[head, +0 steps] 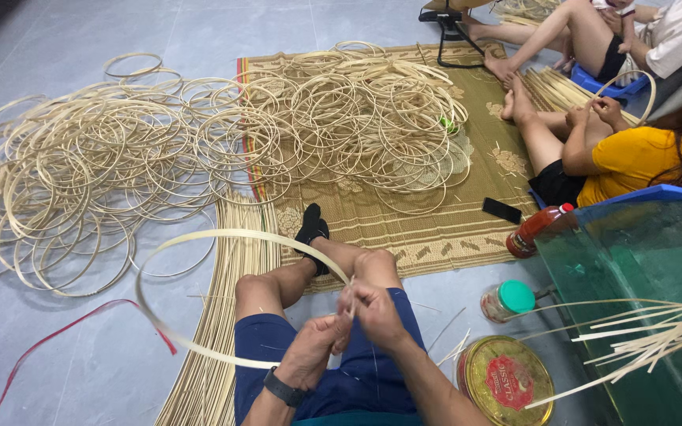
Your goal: The person bends thin bamboo strips into circular hoops and joins the ends by hand. They repeat this process, creating multiple hoops and placing them on a pile on the floor.
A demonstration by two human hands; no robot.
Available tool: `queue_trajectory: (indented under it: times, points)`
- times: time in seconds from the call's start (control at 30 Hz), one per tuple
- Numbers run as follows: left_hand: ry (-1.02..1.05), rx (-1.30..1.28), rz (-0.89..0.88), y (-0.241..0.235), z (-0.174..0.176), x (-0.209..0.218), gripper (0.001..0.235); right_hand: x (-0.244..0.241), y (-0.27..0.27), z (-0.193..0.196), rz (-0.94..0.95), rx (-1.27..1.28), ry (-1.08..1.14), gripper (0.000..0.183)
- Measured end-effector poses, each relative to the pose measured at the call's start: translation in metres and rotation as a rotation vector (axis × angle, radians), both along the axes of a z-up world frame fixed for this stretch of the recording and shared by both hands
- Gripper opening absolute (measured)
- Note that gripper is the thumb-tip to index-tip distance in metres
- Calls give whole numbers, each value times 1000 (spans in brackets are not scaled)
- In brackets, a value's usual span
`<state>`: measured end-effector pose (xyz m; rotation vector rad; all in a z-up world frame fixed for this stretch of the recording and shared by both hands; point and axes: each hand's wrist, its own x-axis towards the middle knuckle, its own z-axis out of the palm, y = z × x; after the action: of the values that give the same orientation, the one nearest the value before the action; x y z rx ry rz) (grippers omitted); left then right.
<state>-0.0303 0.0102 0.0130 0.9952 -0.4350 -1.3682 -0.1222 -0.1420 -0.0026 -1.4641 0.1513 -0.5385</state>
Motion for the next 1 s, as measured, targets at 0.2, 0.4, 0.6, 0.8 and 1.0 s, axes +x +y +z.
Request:
queue_trajectory:
  times: [0.2,0.4,0.6,0.8,1.0]
  points:
    - [-17,89,31,-5,8,-1,37,7,-9,-14,-153,65,224,22]
    - [-728,77,463,1,54,5,24,-1,-7,8,-161,290,89,24]
    - [-525,-171,745,-2,82,10,16,14,10,42,-90,567,-84,24]
    - [79,-194,554,-6,33,-2,24,57,-10,14,-356,-129,99,31]
    - [-207,-46,371,10,42,-17,18,61,-64,24,-712,-617,457,27]
